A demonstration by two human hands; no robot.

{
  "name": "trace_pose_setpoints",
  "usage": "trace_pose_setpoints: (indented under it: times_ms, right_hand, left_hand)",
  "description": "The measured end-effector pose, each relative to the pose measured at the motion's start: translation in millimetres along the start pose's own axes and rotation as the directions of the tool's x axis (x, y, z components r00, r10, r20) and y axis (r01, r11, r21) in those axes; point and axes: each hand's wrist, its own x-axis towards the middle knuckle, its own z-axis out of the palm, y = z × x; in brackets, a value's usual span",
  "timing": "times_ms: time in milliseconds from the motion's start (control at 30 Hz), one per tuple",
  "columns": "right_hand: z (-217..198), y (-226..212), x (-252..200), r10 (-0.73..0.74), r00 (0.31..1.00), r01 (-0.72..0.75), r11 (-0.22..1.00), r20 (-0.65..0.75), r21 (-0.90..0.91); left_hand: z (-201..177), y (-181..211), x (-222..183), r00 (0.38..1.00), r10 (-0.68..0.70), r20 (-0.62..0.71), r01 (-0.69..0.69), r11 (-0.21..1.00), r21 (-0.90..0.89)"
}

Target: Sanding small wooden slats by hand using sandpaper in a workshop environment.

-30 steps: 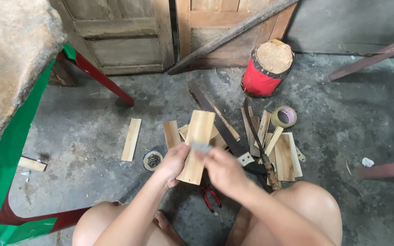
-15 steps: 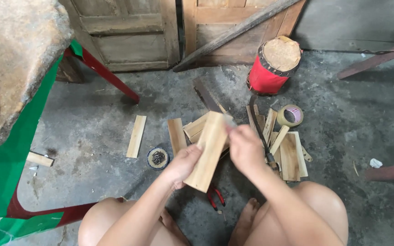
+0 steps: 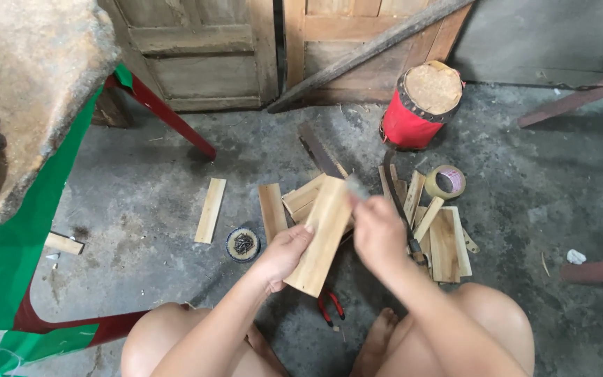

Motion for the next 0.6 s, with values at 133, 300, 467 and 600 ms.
trace_pose_setpoints:
  times_ms: [133,300,467,600]
  right_hand:
    - [-40.1,-92.1,-1.6,-0.101,0.985,0.081,0.986,0.138,0.143]
    - [-16.5,11.9,16.8,-0.010,0.999,0.011,1.000,-0.037,0.029]
    - [-33.9,-72.1,-3.3,-0.083,0.994,0.082,0.996,0.066,0.021]
    - [-19.4,-59.3,-10.3,-0.077,0.993,0.068,0.993,0.095,0.094]
  left_hand:
    - [-17.9,-5.2,24.0,0.996,0.012,-0.088,-0.019,0.997,-0.078]
    - [-6.2,-9.3,-0.1,0.998,-0.052,0.044,0.051,0.998,0.044]
    - [-22.6,-7.8,24.2,1.000,-0.016,-0.017,0.016,1.000,-0.001]
    - [-11.7,3.2,17.1,0.996,0.044,-0.075,-0.043,0.999,0.010]
